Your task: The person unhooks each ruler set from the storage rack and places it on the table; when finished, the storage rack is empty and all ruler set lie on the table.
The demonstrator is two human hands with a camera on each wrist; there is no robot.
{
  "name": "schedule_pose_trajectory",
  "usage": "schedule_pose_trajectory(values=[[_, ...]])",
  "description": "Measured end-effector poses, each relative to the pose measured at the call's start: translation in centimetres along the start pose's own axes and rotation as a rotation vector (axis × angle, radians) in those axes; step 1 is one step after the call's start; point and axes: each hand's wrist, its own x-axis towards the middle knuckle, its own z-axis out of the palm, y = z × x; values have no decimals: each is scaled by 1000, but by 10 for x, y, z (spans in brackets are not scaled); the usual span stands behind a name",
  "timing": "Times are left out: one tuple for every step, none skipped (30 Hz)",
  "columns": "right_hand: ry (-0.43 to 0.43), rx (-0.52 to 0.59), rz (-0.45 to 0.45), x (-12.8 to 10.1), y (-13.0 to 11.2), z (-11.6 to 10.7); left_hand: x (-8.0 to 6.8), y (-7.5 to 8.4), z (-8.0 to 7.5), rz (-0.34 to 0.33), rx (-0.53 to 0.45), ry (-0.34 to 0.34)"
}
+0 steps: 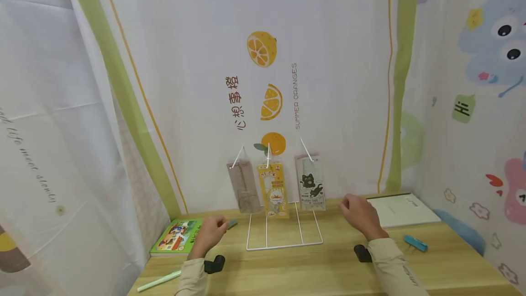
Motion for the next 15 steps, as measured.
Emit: schedule_pose_trajectory(values=[[6,12,4,0,0,2,-1,-2,4,-4,-26,-28],[14,24,5,1,0,5,-2,-4,8,-12,-57,-61],[23,33,7,2,0,7,-4,-6,12,-11,-76,-89],[30,45,6,3,0,10,-5,-9,16,-7,-92,-117],[35,62,10,4,-1,12,-6,-11,20,-3,-103,-140],[40,81,9,5,-1,14,-7,-13,24,-1,-117,-162],[51,97,5,7,-2,17,-7,-15,29,0,-124,-182],[55,122,4,9,-3,19,-8,-17,33,-3,-129,-198],[62,148,6,10,-3,21,-8,-20,38,-9,-126,-208],[62,180,7,12,-5,23,-8,-22,43,-20,-124,-214],[60,208,12,14,-6,25,-8,-24,47,-39,-130,-222],[55,234,18,16,-7,26,-9,-26,52,-62,-135,-227],[49,261,29,18,-8,28,-10,-28,56,-83,-137,-230],[32,292,46,20,-9,28,-11,-29,61,-106,-144,-236],[15,320,61,21,-10,29,-13,-31,65,-129,-153,-238]])
